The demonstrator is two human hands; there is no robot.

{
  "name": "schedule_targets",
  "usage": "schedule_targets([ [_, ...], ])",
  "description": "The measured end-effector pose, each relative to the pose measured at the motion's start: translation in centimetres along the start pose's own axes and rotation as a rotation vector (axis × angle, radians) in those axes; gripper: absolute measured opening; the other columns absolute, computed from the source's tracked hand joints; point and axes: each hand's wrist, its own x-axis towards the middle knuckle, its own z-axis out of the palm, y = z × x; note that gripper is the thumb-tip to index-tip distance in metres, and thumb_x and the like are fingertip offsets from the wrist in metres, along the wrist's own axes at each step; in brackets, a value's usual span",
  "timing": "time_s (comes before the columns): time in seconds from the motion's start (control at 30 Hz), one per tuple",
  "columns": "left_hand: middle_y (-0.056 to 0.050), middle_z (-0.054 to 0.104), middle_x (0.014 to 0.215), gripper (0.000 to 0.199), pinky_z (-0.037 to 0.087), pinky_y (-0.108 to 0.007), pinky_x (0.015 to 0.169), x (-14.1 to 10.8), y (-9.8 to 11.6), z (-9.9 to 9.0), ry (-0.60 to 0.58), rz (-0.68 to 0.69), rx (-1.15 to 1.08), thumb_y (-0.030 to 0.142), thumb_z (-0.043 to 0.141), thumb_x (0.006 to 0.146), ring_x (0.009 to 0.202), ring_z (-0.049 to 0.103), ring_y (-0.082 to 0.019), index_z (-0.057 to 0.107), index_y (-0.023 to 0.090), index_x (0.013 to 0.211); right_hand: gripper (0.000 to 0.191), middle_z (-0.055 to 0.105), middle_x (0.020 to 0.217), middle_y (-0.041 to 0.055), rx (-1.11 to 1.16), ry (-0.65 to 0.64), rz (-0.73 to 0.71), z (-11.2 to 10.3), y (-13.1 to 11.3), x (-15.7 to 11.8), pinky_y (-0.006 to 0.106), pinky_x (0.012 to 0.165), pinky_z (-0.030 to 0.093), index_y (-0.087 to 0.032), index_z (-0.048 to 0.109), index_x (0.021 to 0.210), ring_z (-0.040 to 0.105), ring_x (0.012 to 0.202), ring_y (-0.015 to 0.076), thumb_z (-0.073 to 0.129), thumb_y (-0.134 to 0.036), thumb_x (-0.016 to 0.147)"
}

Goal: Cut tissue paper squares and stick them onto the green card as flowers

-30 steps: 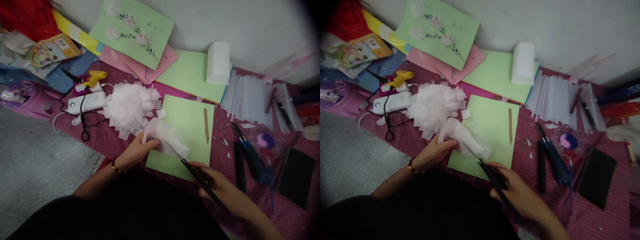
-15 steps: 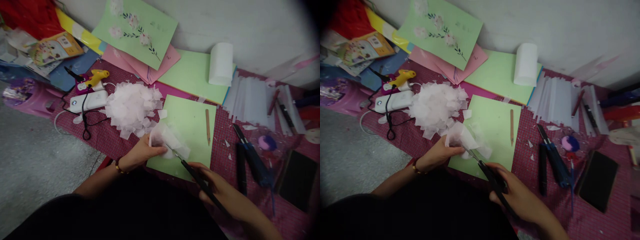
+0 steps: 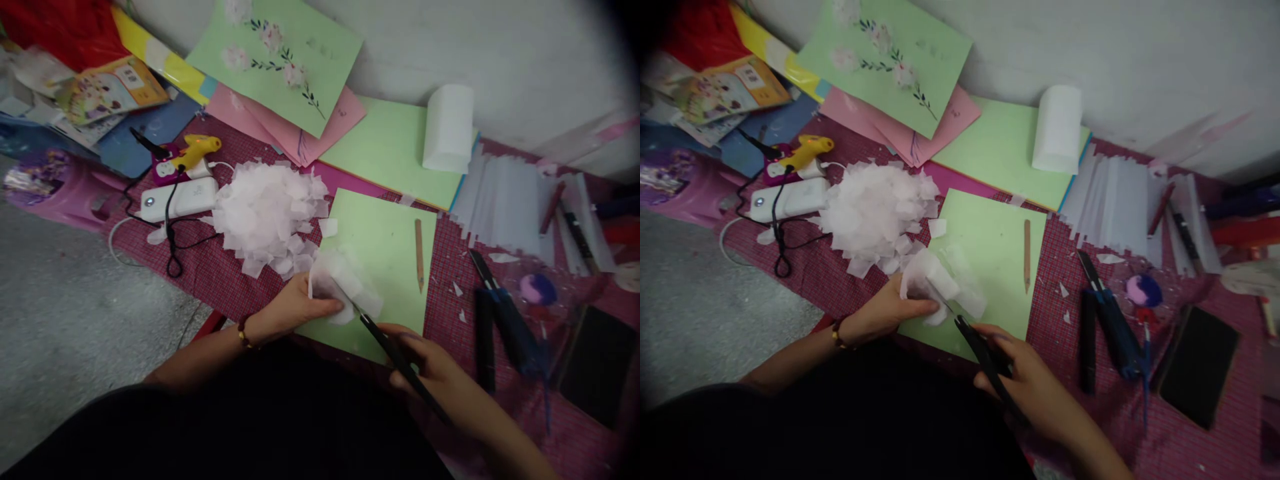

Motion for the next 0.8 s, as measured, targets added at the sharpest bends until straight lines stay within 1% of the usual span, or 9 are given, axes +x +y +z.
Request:
schedule_targets([
  [0.1, -0.007, 0.072, 0.093, 0.036, 0.052, -0.026, 0.075, 0.1, -0.1, -0.3, -0.009, 0.016, 0.007, 0.030, 0.081, 0.068, 0.080, 0.064, -0.015, 0.070, 0.014, 0.097, 0.051, 0.067, 0.128, 0.0130, 0.012, 0.019, 0.034, 0.1, 0.1, 0.1, 0.046, 0.094, 0.055, -0.021, 0.062, 0.129, 0.065, 0.112, 0.0328, 0.067, -0.044, 0.083],
  [0.17, -0.006, 0.072, 0.091, 0.035, 0.052, -0.026, 0.074, 0.3, 0.0, -0.5, 0.000, 0.026, -0.039, 0.033, 0.080, 0.069, 0.079, 0.064, -0.015, 0.070, 0.014, 0.096, 0.052, 0.068, 0.125, 0.0136, 0.009, 0.032, 0.045, 0.0, 0.1, 0.0, 0.047, 0.094, 0.055, -0.021, 0.063, 0.128, 0.064, 0.113, 0.0340, 0.067, -0.044, 0.082],
  [0.27, -0.004, 0.070, 0.081, 0.031, 0.051, -0.024, 0.068, 0.6, 0.2, -0.9, 0.071, 0.039, -0.126, 0.035, 0.077, 0.070, 0.069, 0.062, -0.013, 0.070, 0.013, 0.089, 0.059, 0.067, 0.124, 0.0143, -0.015, 0.019, 0.034, -0.1, 0.1, -0.2, 0.050, 0.101, 0.050, -0.020, 0.058, 0.133, 0.059, 0.121, 0.0353, 0.068, -0.046, 0.081],
  [0.37, -0.001, 0.067, 0.071, 0.025, 0.048, -0.021, 0.059, 0.8, 0.0, -1.1, 0.116, 0.018, -0.126, 0.036, 0.075, 0.071, 0.059, 0.058, -0.009, 0.069, 0.014, 0.081, 0.064, 0.059, 0.136, 0.0155, -0.033, -0.031, 0.011, -0.1, -0.1, -0.4, 0.052, 0.109, 0.043, -0.020, 0.053, 0.137, 0.053, 0.130, 0.0346, 0.069, -0.048, 0.081],
  [0.47, 0.000, 0.067, 0.069, 0.023, 0.047, -0.020, 0.057, 0.7, -0.4, -1.0, 0.069, -0.033, -0.106, 0.037, 0.073, 0.073, 0.057, 0.057, -0.008, 0.071, 0.015, 0.079, 0.066, 0.053, 0.143, 0.0163, -0.036, -0.059, -0.004, -0.2, -0.2, -0.4, 0.054, 0.111, 0.040, -0.021, 0.051, 0.138, 0.050, 0.132, 0.0345, 0.068, -0.050, 0.082],
  [0.6, 0.001, 0.067, 0.068, 0.021, 0.045, -0.019, 0.056, 0.3, -0.5, -0.4, 0.038, -0.089, -0.044, 0.036, 0.072, 0.073, 0.056, 0.057, -0.008, 0.070, 0.015, 0.075, 0.066, 0.052, 0.143, 0.0168, -0.035, -0.051, -0.022, -0.1, -0.3, -0.1, 0.055, 0.110, 0.041, -0.021, 0.049, 0.140, 0.052, 0.130, 0.0341, 0.067, -0.050, 0.083],
  [0.8, 0.001, 0.067, 0.068, 0.024, 0.043, -0.018, 0.057, 0.2, 0.0, 0.1, 0.019, -0.069, 0.010, 0.039, 0.072, 0.074, 0.057, 0.055, -0.007, 0.071, 0.015, 0.074, 0.067, 0.052, 0.143, 0.0167, -0.013, -0.038, -0.015, 0.2, -0.7, 0.3, 0.054, 0.111, 0.039, -0.020, 0.049, 0.141, 0.052, 0.130, 0.0338, 0.067, -0.048, 0.083],
])
